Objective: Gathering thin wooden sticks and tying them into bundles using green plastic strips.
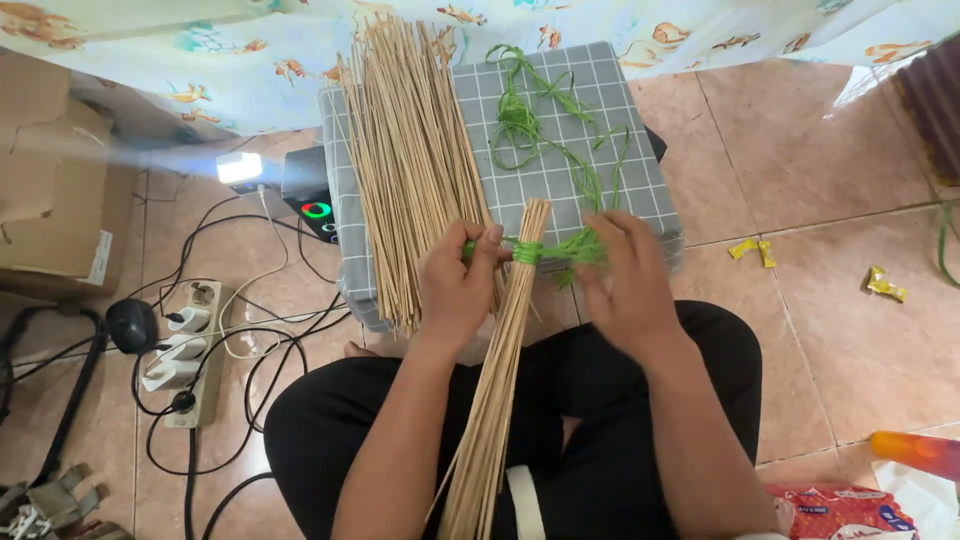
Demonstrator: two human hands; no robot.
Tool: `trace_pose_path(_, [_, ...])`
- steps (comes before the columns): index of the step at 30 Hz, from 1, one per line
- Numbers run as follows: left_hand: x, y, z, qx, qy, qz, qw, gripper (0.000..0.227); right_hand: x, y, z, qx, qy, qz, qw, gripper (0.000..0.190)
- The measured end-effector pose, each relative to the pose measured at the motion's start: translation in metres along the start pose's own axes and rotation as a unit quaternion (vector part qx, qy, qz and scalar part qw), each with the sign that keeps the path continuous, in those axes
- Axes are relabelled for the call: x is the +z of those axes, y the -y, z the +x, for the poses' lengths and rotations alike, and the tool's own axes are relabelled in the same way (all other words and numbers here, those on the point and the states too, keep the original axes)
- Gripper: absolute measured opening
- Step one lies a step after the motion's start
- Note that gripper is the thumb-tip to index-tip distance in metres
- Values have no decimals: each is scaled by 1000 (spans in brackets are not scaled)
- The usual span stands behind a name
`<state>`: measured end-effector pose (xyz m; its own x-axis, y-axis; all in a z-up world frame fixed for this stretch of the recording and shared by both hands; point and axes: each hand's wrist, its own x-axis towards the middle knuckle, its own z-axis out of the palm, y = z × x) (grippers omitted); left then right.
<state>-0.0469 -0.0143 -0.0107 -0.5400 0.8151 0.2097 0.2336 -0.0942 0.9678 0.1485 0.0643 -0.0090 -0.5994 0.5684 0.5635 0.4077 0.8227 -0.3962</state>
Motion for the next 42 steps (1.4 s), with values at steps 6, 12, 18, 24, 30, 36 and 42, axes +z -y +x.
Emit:
trace_pose_path(6, [4,-12,-2,-149,75,-109,980,19,30,22,2,-140,-16,-80,987,7])
trace_pose_path(12, [-52,-30,11,-112,23,-72,991,36,-41,-78,-16,-49,-79,-172,981,56])
trace_pose_path(18, [-78,-15,17,-135,-111,-254,951,23,-120,-90,-86,228,42,-329,915,55])
trace_pose_path(24, [-66,-7,17,-137,-65,-212,966,31,-134,-83,-124,199,-3,-338,920,56])
trace_pose_path(30, [-61,-3,16,-94,-61,-76,991,24,-109,-88,-83,248,55,-257,932,55])
trace_pose_path(36, [-50,1,20,-137,-36,-17,990,28,-53,-139,-27,329,164,-216,905,62])
trace_pose_path(42, [-45,-1,20,-137,-19,29,990,26,5,-146,9,347,225,-180,892,62])
